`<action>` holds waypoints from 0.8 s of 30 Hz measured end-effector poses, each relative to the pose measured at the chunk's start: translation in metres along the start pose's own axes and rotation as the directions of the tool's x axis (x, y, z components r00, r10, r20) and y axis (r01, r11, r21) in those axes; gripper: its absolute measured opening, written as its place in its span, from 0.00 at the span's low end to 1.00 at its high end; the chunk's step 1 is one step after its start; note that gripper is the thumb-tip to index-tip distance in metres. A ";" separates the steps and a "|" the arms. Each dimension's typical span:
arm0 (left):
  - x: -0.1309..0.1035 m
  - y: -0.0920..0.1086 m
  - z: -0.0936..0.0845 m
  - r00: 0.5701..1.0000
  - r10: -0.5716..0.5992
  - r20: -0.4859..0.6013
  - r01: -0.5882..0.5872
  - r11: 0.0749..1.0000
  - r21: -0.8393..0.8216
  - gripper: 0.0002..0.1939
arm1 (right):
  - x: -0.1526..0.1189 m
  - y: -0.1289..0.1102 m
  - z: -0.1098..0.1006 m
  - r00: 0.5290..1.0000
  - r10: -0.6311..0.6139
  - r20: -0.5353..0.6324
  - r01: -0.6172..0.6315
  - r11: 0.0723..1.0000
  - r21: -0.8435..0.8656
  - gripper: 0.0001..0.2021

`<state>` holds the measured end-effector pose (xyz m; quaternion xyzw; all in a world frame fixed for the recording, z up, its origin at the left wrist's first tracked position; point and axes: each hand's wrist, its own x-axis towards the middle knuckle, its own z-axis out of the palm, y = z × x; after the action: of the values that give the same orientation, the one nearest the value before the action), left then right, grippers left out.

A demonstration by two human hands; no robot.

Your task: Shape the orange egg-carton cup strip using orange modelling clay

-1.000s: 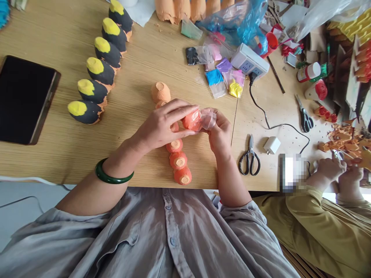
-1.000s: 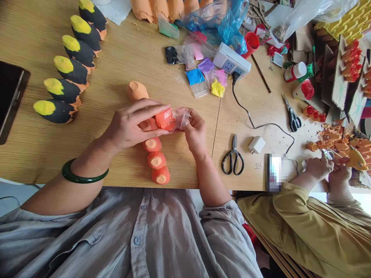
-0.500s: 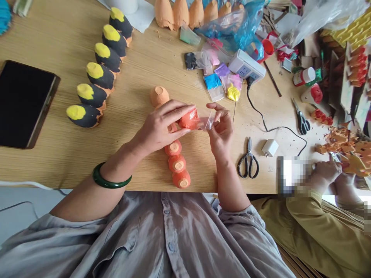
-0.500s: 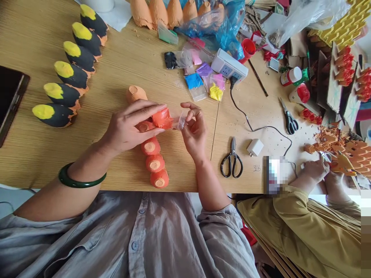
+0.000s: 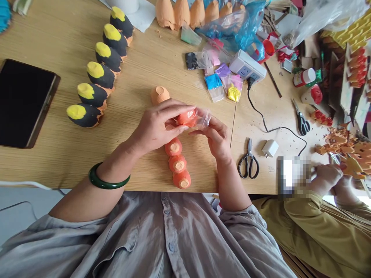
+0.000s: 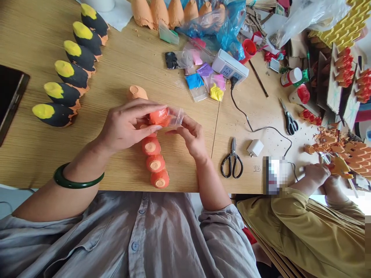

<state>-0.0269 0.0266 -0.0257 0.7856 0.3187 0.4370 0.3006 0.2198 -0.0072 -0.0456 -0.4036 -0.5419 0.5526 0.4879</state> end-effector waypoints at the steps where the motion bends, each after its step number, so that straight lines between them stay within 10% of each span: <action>1: 0.000 0.001 0.000 1.000 -0.022 -0.008 0.022 1.000 -0.019 0.18 | 0.000 -0.001 0.001 1.000 -0.010 0.010 0.010 1.000 0.009 0.24; 6: -0.002 0.006 0.004 0.975 -0.222 0.001 0.212 0.931 -0.298 0.26 | -0.001 -0.005 0.010 0.996 -0.035 -0.080 0.038 0.999 0.034 0.16; 13: 0.004 0.020 0.001 0.833 -0.538 0.129 0.528 0.703 -0.477 0.31 | -0.002 -0.008 0.020 0.979 -0.018 -0.202 0.039 0.994 0.100 0.17; 24: 0.007 0.023 -0.002 0.920 -0.390 -0.038 0.370 0.895 -0.248 0.22 | -0.007 -0.012 0.029 0.986 -0.017 -0.169 0.009 0.999 -0.047 0.20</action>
<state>-0.0207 0.0181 -0.0042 0.6472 0.4246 0.4380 0.4572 0.1945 -0.0206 -0.0319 -0.4565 -0.5138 0.5006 0.5263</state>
